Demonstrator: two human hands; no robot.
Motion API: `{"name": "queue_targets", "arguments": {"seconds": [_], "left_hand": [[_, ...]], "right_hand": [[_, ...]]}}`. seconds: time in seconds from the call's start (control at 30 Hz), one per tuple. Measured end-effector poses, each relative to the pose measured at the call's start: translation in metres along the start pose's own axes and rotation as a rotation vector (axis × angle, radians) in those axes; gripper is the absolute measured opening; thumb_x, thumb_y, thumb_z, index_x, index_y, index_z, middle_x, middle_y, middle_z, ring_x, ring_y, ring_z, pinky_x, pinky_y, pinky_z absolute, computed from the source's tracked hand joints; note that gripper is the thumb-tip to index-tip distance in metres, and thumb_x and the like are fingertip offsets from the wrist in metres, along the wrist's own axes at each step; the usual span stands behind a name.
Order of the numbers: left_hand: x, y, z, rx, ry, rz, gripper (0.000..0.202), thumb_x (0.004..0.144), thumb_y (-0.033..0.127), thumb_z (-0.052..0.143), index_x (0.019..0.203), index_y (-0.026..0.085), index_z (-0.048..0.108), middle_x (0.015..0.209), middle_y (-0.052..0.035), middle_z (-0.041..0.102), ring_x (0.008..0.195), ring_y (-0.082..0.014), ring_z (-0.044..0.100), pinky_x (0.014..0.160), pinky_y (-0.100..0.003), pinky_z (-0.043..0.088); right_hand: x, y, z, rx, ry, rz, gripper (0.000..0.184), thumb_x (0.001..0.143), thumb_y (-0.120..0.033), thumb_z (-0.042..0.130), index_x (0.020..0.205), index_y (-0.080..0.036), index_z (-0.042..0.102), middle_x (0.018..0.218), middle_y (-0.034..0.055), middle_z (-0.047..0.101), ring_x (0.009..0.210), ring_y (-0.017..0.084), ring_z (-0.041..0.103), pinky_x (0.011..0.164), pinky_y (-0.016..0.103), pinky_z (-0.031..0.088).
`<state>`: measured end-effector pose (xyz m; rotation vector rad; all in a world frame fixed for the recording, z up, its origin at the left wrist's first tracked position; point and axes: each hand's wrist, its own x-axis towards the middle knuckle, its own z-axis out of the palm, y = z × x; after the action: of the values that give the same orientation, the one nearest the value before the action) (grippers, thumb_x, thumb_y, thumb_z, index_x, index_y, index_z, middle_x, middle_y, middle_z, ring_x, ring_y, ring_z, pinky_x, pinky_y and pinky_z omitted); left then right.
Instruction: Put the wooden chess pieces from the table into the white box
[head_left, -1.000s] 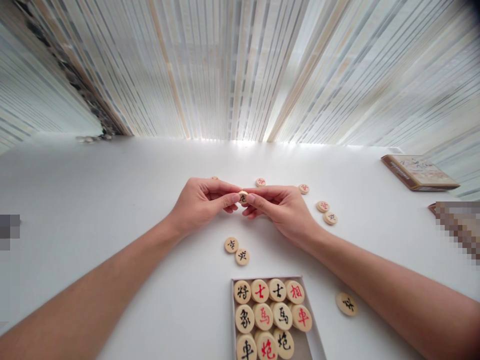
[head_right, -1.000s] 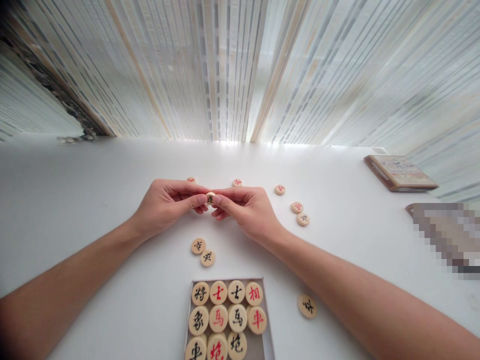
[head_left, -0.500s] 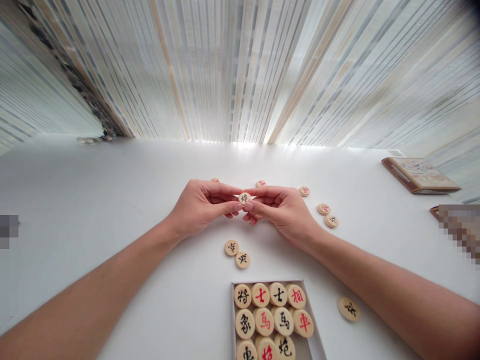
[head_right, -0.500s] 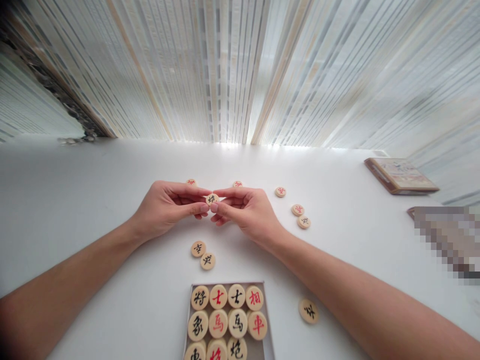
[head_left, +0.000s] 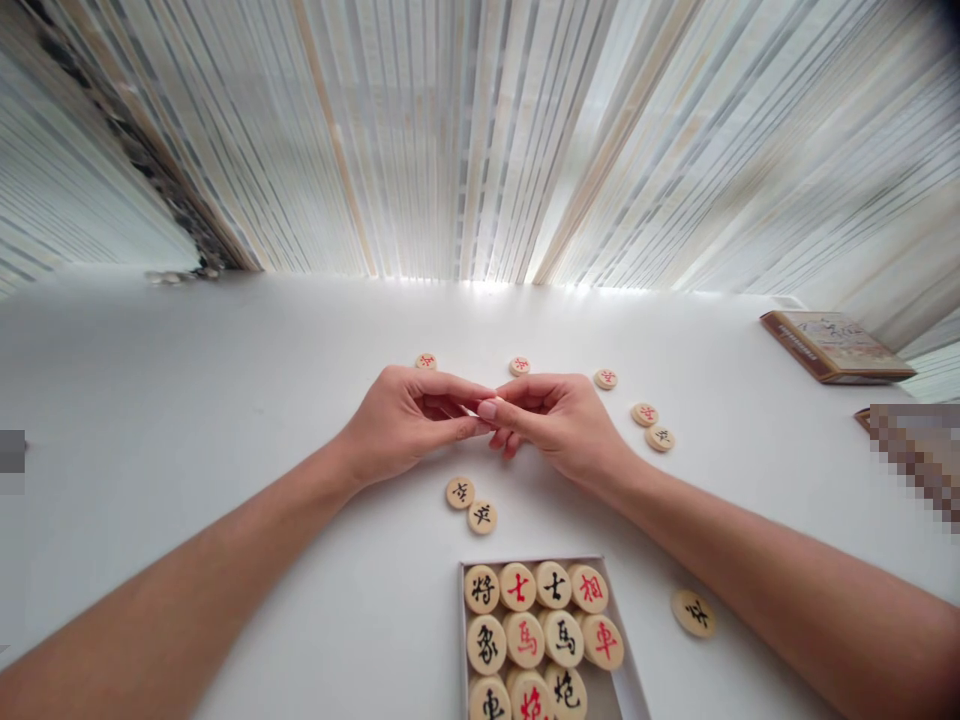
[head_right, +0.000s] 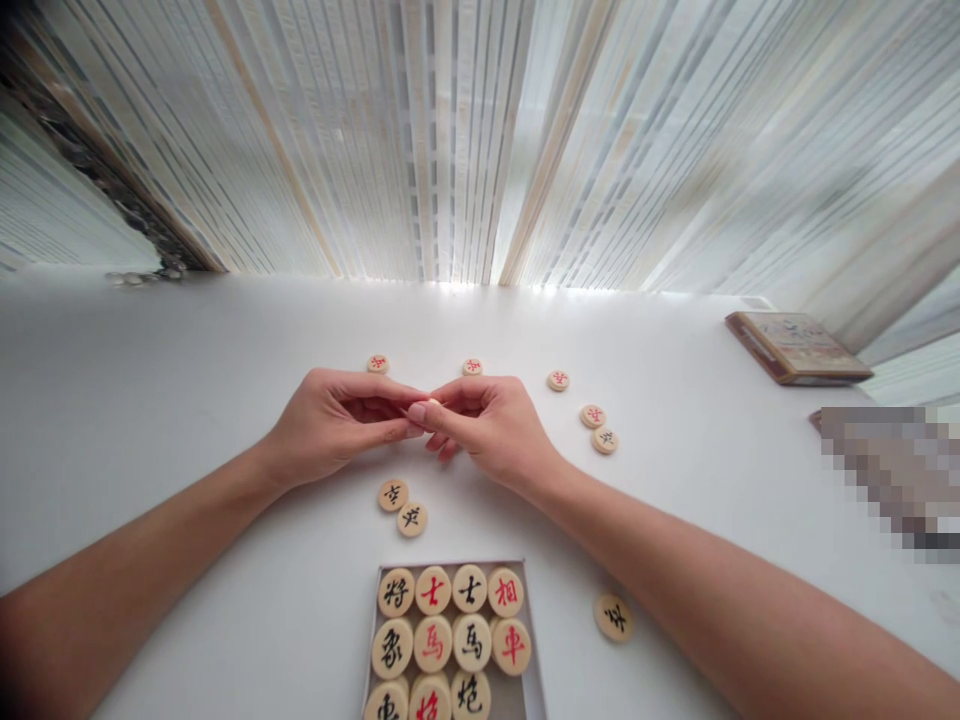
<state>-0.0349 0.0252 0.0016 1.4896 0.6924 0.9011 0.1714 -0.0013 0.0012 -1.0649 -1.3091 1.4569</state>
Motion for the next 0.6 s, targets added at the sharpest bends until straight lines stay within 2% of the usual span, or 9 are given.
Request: {"name": "queue_targets", "arguments": {"seconds": [0.13,0.27,0.43,0.6], "left_hand": [[0.0005,0.0016,-0.0001,0.015,0.049,-0.048,0.025,0.077,0.022,0.092,0.101,0.017,0.087,0.091,-0.0076,0.086,0.085,-0.0215,0.083,0.079,-0.027,0.070],[0.0011,0.0015,-0.0007,0.019,0.090,-0.085,0.031,0.076,0.028,0.094,0.104,0.017,0.087,0.089,-0.0073,0.085,0.081,-0.0207,0.082,0.074,-0.027,0.070],[0.0018,0.0019,-0.0013,0.018,0.133,-0.094,0.038,0.072,0.032,0.097,0.105,0.014,0.086,0.085,-0.0078,0.084,0.076,-0.0197,0.081,0.070,-0.028,0.071],[0.0018,0.0018,-0.0017,0.007,0.119,-0.084,0.035,0.074,0.031,0.096,0.103,0.014,0.087,0.089,-0.0087,0.085,0.076,-0.0192,0.081,0.070,-0.027,0.070]], "right_hand": [[0.0010,0.0021,-0.0010,0.020,-0.027,-0.002,0.033,0.080,-0.048,0.091,0.093,-0.017,0.087,0.077,0.0068,0.080,0.064,0.015,0.073,0.058,0.025,0.062],[0.0023,0.0057,-0.0035,0.089,-0.051,0.007,0.033,0.086,-0.048,0.087,0.100,-0.018,0.088,0.081,0.0080,0.081,0.067,0.015,0.073,0.061,0.027,0.062],[0.0022,0.0065,-0.0059,0.116,-0.071,-0.007,0.037,0.083,-0.041,0.090,0.114,-0.020,0.086,0.085,0.0071,0.081,0.070,0.014,0.072,0.064,0.026,0.061],[0.0016,0.0020,-0.0042,0.030,-0.062,-0.028,0.044,0.079,-0.041,0.093,0.116,-0.019,0.085,0.083,0.0065,0.081,0.069,0.014,0.069,0.064,0.029,0.060]]}}
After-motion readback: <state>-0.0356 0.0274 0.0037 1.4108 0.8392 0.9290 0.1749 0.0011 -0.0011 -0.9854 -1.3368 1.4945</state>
